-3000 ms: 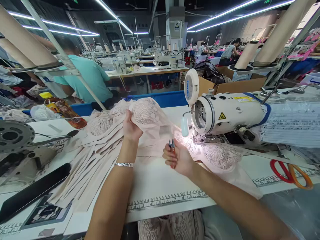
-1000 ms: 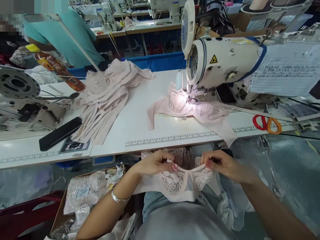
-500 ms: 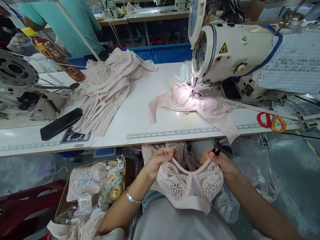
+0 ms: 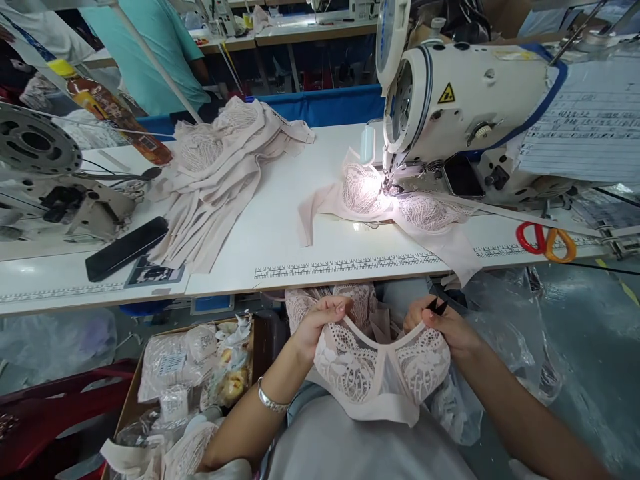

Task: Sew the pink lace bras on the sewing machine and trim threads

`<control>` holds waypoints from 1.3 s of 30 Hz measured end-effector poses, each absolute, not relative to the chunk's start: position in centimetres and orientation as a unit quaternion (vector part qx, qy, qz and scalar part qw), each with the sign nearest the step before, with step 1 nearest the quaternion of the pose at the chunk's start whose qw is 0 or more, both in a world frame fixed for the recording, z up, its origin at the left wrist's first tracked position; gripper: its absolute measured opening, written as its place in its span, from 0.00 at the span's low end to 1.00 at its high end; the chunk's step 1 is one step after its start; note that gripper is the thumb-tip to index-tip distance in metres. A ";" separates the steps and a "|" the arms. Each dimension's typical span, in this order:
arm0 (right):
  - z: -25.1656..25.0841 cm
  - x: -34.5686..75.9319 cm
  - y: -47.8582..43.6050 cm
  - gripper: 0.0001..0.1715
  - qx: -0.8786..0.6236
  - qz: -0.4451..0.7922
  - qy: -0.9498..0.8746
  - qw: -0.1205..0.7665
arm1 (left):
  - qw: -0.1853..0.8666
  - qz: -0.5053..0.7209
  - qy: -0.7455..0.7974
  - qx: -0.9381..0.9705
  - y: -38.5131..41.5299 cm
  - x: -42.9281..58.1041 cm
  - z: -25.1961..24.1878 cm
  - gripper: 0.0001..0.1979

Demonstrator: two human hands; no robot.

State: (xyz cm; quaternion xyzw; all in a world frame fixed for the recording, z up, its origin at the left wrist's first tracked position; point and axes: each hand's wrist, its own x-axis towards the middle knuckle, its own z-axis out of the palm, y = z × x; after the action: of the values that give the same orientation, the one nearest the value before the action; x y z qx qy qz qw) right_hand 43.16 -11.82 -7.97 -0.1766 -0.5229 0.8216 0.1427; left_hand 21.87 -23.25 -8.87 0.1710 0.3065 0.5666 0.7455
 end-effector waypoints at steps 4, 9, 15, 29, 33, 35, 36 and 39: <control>-7.0 43.6 -10.3 0.29 -0.077 0.728 -0.678 0.066 | 0.756 0.549 0.305 0.184 -22.9 22.2 -8.3 0.33; -4.6 42.6 -10.5 0.26 -0.037 0.622 -0.782 -0.004 | 0.774 0.515 0.302 0.210 -21.2 23.3 -7.5 0.31; -3.1 44.0 -11.8 0.26 0.009 0.638 -0.766 0.076 | 0.469 0.641 0.468 0.387 -19.5 21.8 -5.7 0.17; -5.2 43.2 -15.3 0.10 -0.221 0.432 -0.831 0.271 | 0.169 0.466 0.546 0.675 -24.2 26.2 -6.4 0.07; -5.9 43.5 -14.9 0.10 -0.202 0.349 -0.861 0.311 | 0.208 0.474 0.571 0.637 -23.7 25.7 -6.6 0.02; -5.9 43.9 -14.2 0.11 -0.206 0.345 -0.869 0.288 | 0.255 0.482 0.587 0.598 -23.7 25.5 -6.4 0.04; -5.9 44.2 -13.8 0.12 -0.204 0.368 -0.871 0.255 | 0.281 0.487 0.593 0.577 -23.7 25.3 -6.2 0.04; -5.4 45.2 -12.3 0.21 -0.190 0.479 -0.844 0.146 | 0.351 0.510 0.588 0.520 -23.6 24.3 -5.7 0.07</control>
State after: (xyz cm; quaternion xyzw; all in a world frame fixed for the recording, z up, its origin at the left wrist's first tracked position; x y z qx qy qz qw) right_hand 45.23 -12.29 -5.42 -0.1905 -0.8444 0.4788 0.1464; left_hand 24.27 -23.63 -5.69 0.5196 0.5884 0.5104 0.3512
